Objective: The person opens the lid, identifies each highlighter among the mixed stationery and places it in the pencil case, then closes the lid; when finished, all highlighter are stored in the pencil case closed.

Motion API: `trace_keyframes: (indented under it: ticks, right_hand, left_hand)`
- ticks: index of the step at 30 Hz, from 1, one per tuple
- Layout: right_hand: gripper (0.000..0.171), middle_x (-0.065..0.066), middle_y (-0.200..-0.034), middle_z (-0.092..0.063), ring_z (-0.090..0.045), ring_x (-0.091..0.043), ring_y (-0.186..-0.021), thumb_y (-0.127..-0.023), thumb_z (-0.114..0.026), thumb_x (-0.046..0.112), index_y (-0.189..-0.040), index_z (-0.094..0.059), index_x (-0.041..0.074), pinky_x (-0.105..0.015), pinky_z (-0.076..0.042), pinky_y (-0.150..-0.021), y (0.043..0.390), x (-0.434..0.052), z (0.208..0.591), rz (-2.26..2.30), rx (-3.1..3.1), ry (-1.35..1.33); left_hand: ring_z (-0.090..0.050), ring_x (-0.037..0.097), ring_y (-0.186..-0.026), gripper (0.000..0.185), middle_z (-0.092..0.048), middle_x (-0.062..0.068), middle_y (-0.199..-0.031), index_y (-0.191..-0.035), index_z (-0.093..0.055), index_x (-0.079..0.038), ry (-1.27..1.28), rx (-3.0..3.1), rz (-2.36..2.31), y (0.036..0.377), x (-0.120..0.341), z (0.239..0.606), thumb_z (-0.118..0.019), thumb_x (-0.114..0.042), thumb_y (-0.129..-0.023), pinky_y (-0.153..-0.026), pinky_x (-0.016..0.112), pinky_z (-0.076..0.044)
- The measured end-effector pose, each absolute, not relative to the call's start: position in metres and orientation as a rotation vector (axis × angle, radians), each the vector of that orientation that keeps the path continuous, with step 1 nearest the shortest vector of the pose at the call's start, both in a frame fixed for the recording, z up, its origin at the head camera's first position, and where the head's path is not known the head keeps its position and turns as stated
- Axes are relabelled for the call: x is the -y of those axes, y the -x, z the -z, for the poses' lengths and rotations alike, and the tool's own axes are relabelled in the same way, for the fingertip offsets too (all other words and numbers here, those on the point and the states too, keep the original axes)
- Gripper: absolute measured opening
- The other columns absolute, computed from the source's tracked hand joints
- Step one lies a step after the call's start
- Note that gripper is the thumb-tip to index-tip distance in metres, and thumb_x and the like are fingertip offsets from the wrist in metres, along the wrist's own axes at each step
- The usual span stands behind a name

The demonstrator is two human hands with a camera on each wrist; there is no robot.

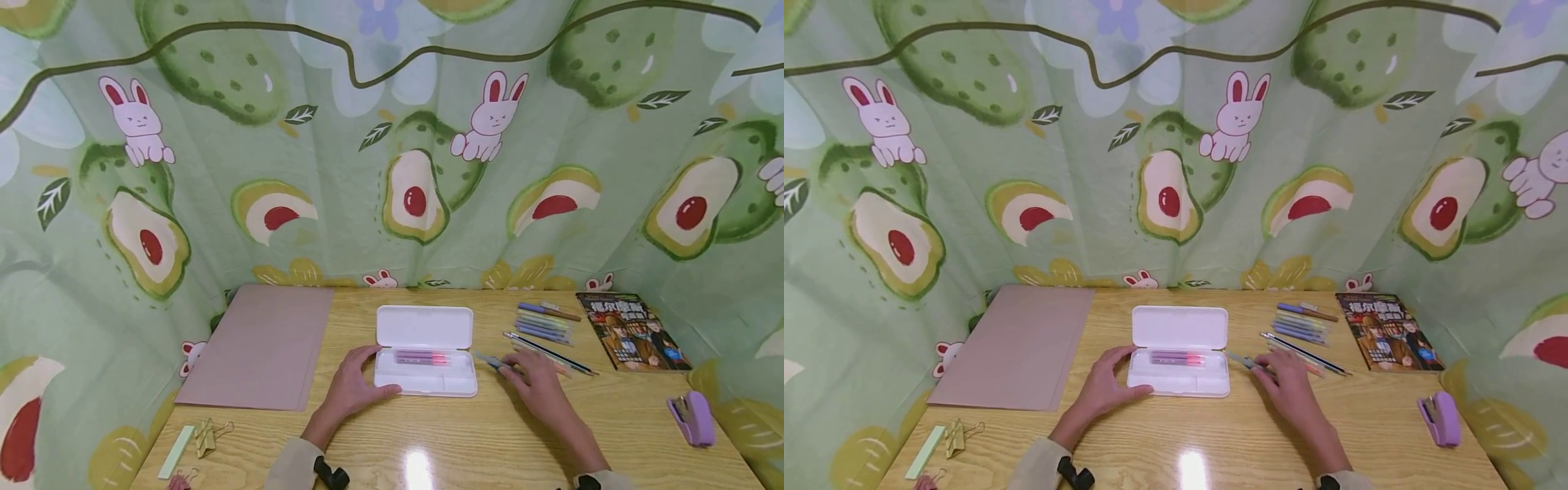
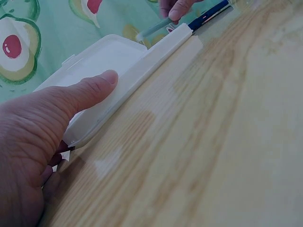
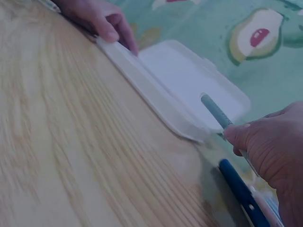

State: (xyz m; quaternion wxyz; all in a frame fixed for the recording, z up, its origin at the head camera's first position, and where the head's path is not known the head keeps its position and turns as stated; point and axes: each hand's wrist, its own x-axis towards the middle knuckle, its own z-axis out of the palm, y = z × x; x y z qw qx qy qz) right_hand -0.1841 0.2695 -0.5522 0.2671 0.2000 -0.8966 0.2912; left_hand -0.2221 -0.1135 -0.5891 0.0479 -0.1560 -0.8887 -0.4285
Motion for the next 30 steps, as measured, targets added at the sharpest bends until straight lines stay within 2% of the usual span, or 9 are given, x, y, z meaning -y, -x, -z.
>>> trace_keyframes:
  ticks: [5,17,23,30]
  right_hand:
    - [0.015,0.002,-0.093,-0.071,-0.060,-0.019,-0.090,-0.087,-0.082,0.004,-0.098,-0.076,0.011,-0.048,-0.044,-0.085,0.188,-0.242,0.554,-0.795,2.468,-0.639]
    - [0.005,0.005,-0.096,-0.062,-0.049,-0.016,-0.092,-0.095,-0.078,0.017,-0.100,-0.078,0.016,-0.039,-0.042,-0.083,0.207,-0.183,0.544,-0.744,2.666,-0.705]
    - [0.012,0.004,-0.096,-0.063,-0.048,-0.017,-0.094,-0.095,-0.078,0.021,-0.104,-0.080,0.013,-0.038,-0.042,-0.085,0.219,-0.166,0.539,-0.707,2.770,-0.736]
    - [0.011,0.006,-0.093,-0.064,-0.048,-0.016,-0.093,-0.092,-0.083,0.025,-0.099,-0.083,0.017,-0.036,-0.041,-0.084,0.231,-0.158,0.537,-0.717,2.839,-0.723]
  left_hand:
    - [-0.051,0.034,-0.139,0.092,-0.058,0.009,-0.147,-0.142,-0.062,-0.019,0.472,2.711,1.303,0.222,0.114,0.589,-0.091,-0.066,-0.068,-0.111,0.059,-0.044]
    - [-0.051,0.033,-0.139,0.094,-0.057,0.008,-0.148,-0.143,-0.061,-0.019,0.461,2.733,1.279,0.222,0.114,0.588,-0.089,-0.068,-0.068,-0.111,0.057,-0.045]
    - [-0.052,0.033,-0.138,0.093,-0.058,0.009,-0.147,-0.143,-0.061,-0.018,0.473,2.722,1.275,0.221,0.113,0.587,-0.089,-0.067,-0.069,-0.111,0.057,-0.045]
    - [-0.052,0.033,-0.138,0.094,-0.057,0.008,-0.148,-0.143,-0.061,-0.018,0.477,2.723,1.279,0.221,0.113,0.587,-0.089,-0.069,-0.069,-0.111,0.057,-0.045]
